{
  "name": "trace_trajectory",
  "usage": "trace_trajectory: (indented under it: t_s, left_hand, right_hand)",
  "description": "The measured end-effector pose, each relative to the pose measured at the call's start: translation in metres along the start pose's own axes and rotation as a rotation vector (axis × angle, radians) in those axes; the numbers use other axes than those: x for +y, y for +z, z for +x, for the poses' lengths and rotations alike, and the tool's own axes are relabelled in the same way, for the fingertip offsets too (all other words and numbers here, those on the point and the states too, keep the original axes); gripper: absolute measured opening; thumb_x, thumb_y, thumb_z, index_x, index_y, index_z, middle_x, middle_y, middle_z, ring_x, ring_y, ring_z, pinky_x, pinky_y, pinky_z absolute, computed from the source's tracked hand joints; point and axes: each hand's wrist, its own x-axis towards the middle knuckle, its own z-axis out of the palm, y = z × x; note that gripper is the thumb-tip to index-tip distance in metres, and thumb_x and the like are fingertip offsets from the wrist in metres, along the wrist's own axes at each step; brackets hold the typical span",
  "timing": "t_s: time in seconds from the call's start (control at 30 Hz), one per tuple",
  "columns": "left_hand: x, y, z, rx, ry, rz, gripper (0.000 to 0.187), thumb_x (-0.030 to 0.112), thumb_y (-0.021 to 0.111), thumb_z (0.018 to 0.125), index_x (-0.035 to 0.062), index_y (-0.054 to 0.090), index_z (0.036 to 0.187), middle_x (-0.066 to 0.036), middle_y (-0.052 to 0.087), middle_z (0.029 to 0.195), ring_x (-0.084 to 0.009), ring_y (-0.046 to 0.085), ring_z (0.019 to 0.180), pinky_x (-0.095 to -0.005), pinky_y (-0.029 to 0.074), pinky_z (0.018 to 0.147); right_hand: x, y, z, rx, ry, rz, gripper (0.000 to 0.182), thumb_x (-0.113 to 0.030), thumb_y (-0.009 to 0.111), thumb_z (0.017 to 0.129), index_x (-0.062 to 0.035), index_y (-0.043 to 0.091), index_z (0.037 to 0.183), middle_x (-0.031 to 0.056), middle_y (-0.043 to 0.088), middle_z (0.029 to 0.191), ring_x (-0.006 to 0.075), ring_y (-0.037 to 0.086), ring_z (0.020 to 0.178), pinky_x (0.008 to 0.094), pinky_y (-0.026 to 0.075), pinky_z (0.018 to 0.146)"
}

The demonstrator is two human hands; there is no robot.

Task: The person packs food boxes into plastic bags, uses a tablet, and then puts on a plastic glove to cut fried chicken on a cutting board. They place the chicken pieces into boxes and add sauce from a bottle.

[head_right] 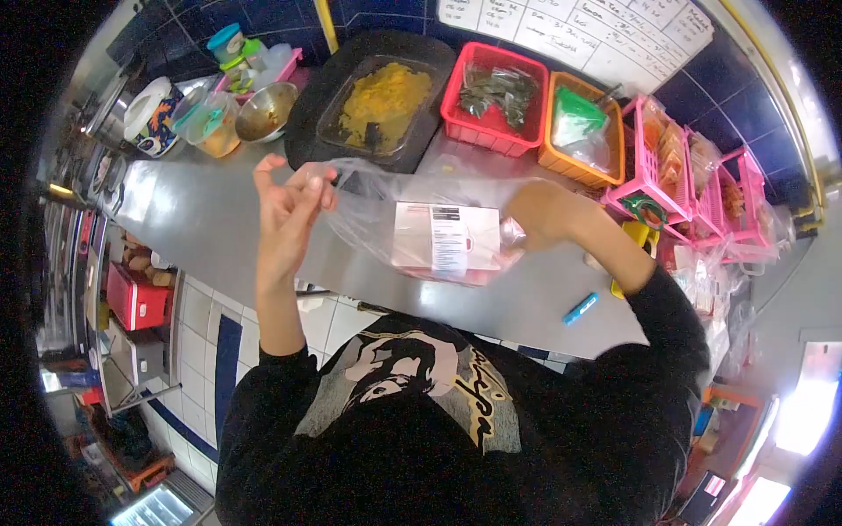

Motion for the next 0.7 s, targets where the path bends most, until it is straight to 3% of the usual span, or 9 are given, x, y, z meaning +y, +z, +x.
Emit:
trace_trajectory:
  t_s: [0.17,0.23,0.3,0.4,0.47,0.53,0.57,0.63,0.7]
  left_hand:
    - [0.003,0.011,0.008,-0.075,0.130,0.081,0.028,0.001,0.047,0.089,0.0048,0.026,0.107,-0.011,0.051,0.082,-0.0162,0.049,0.080,-0.0299,0.042,0.076]
    - [-0.001,0.004,0.016,-0.355,0.092,0.340,0.015,0.004,0.052,0.086,-0.0010,0.042,0.097,-0.009,0.048,0.083,-0.0196,0.045,0.093,-0.0369,0.040,0.084]
    - [0.000,0.038,0.008,-0.424,0.187,0.645,0.013,0.006,0.055,0.085,-0.0022,0.048,0.093,-0.009,0.046,0.086,-0.0211,0.043,0.096,-0.0389,0.037,0.087]
    - [0.001,0.048,-0.005,-0.467,0.344,0.929,0.033,0.017,0.064,0.079,-0.0043,0.051,0.101,-0.014,0.041,0.102,-0.0257,0.041,0.105,-0.0415,0.033,0.093]
    - [0.000,0.036,-0.011,-0.460,0.379,0.903,0.054,0.026,0.071,0.075,-0.0052,0.047,0.112,-0.018,0.038,0.116,-0.0287,0.041,0.109,-0.0420,0.031,0.097]
    - [0.005,0.000,-0.015,-0.378,0.382,0.795,0.097,0.032,0.079,0.061,-0.0005,0.020,0.132,-0.024,0.028,0.135,-0.0325,0.034,0.121,-0.0412,0.030,0.098]
    - [-0.015,-0.022,-0.033,-0.364,0.184,0.869,0.133,0.046,0.085,0.042,-0.0033,0.006,0.138,-0.025,0.017,0.142,-0.0361,0.021,0.132,-0.0488,0.016,0.107]
    - [-0.079,-0.022,-0.081,-0.332,0.053,0.804,0.126,0.051,0.081,0.045,-0.0018,0.014,0.139,-0.020,0.029,0.139,-0.0341,0.019,0.133,-0.0540,0.007,0.107]
    - [-0.124,0.008,-0.097,-0.728,-0.219,0.948,0.091,0.042,0.080,0.058,-0.0009,0.037,0.125,-0.019,0.051,0.122,-0.0297,0.044,0.116,-0.0441,0.027,0.102]
  right_hand:
    - [-0.073,-0.002,-0.065,0.073,-0.250,0.034,0.040,-0.018,0.071,0.064,-0.0054,0.058,0.101,0.0109,0.060,0.084,0.0304,0.060,0.071,0.0409,0.047,0.064]
    - [-0.088,0.004,-0.044,0.741,-0.344,-0.071,0.026,-0.011,0.067,0.070,-0.0070,0.057,0.094,0.0125,0.058,0.089,0.0258,0.058,0.071,0.0329,0.049,0.053]
    - [-0.081,0.016,0.007,1.282,-0.054,0.228,0.037,-0.007,0.069,0.064,-0.0066,0.056,0.099,0.0179,0.053,0.102,0.0272,0.059,0.070,0.0346,0.051,0.057]
    - [-0.076,0.007,0.046,1.280,-0.235,0.740,0.036,-0.002,0.065,0.062,-0.0053,0.055,0.096,0.0157,0.056,0.093,0.0296,0.059,0.071,0.0391,0.049,0.064]
    - [-0.070,-0.001,0.028,1.112,-0.248,0.633,0.036,0.000,0.064,0.060,-0.0049,0.054,0.094,0.0136,0.058,0.086,0.0298,0.059,0.072,0.0391,0.047,0.066]
    - [-0.070,-0.008,0.015,0.941,-0.252,0.524,0.035,0.002,0.062,0.059,-0.0045,0.054,0.092,0.0115,0.059,0.079,0.0301,0.059,0.073,0.0392,0.045,0.068]
    - [-0.073,-0.010,0.011,0.937,-0.295,0.572,0.034,0.003,0.064,0.058,-0.0038,0.055,0.090,0.0095,0.058,0.076,0.0290,0.057,0.071,0.0370,0.044,0.067]
    - [-0.086,-0.009,0.018,0.986,-0.367,0.598,0.033,0.002,0.066,0.056,-0.0045,0.057,0.086,0.0079,0.058,0.074,0.0281,0.055,0.068,0.0356,0.042,0.069]
    - [-0.112,-0.009,0.046,1.040,-0.414,0.486,0.027,-0.004,0.066,0.056,-0.0053,0.055,0.082,0.0085,0.059,0.072,0.0280,0.056,0.067,0.0364,0.042,0.073]
